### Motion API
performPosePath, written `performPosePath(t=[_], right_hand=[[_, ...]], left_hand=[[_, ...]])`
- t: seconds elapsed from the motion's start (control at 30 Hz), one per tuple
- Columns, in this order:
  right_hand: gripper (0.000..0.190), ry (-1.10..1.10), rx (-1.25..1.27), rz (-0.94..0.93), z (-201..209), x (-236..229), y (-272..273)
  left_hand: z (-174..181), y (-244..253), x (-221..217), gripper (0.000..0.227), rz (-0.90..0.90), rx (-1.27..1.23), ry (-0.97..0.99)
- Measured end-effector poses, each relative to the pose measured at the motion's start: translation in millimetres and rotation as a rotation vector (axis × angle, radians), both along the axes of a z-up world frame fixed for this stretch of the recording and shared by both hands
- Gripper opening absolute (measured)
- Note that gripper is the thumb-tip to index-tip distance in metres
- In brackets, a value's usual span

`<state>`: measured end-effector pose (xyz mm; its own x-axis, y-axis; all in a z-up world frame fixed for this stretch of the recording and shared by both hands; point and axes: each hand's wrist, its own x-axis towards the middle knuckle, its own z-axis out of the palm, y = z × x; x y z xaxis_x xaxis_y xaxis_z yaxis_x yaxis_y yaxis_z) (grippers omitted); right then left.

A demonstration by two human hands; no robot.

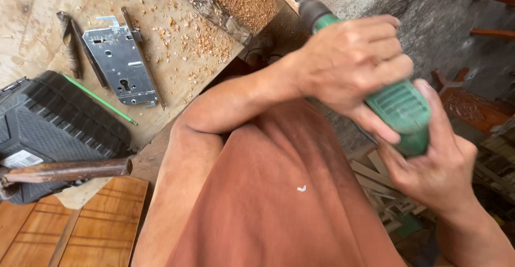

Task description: The person uses a green cordless drill to create a hole in a wooden plank. The camera is positioned overhead, showing the hands and the drilling action as wood shavings accumulate around the work area.

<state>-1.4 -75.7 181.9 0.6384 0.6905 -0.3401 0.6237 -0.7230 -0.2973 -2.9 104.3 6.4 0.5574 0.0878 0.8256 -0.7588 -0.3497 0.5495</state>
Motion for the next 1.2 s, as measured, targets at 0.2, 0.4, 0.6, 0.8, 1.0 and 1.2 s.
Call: performPosePath(t=[0.2,0.4,0.6,0.8,1.0,1.2], right_hand=[[0.072,-0.014,0.047,-0.074,7.8,-15.0,-18.3],[0.071,0.044,0.192,-0.178,-20.4,-24.8,-68.8],[0.071,0.112,0.31,-0.248,-66.4,-29.4,-103.1],[0.077,0.143,0.342,-0.271,-75.3,-28.9,-103.4],[0.076,0.148,0.317,-0.195,-71.6,-16.8,-76.1],[0.076,0.074,0.293,-0.117,-62.2,-13.4,-79.9]], left_hand=[[12.1,-26.5,1.9,0.081,-0.056,-0.001,0.02],[19.2,-39.5,2.9,0.083,-0.166,0.054,0.11],[7.4,-48.9,3.4,0.083,-0.226,0.199,0.169],[-5.7,-47.7,1.4,0.084,-0.217,0.245,0.195],[-2.7,-30.8,0.5,0.08,-0.195,0.237,0.205],[-2.7,-41.8,3.0,0.084,-0.146,0.233,0.118]])
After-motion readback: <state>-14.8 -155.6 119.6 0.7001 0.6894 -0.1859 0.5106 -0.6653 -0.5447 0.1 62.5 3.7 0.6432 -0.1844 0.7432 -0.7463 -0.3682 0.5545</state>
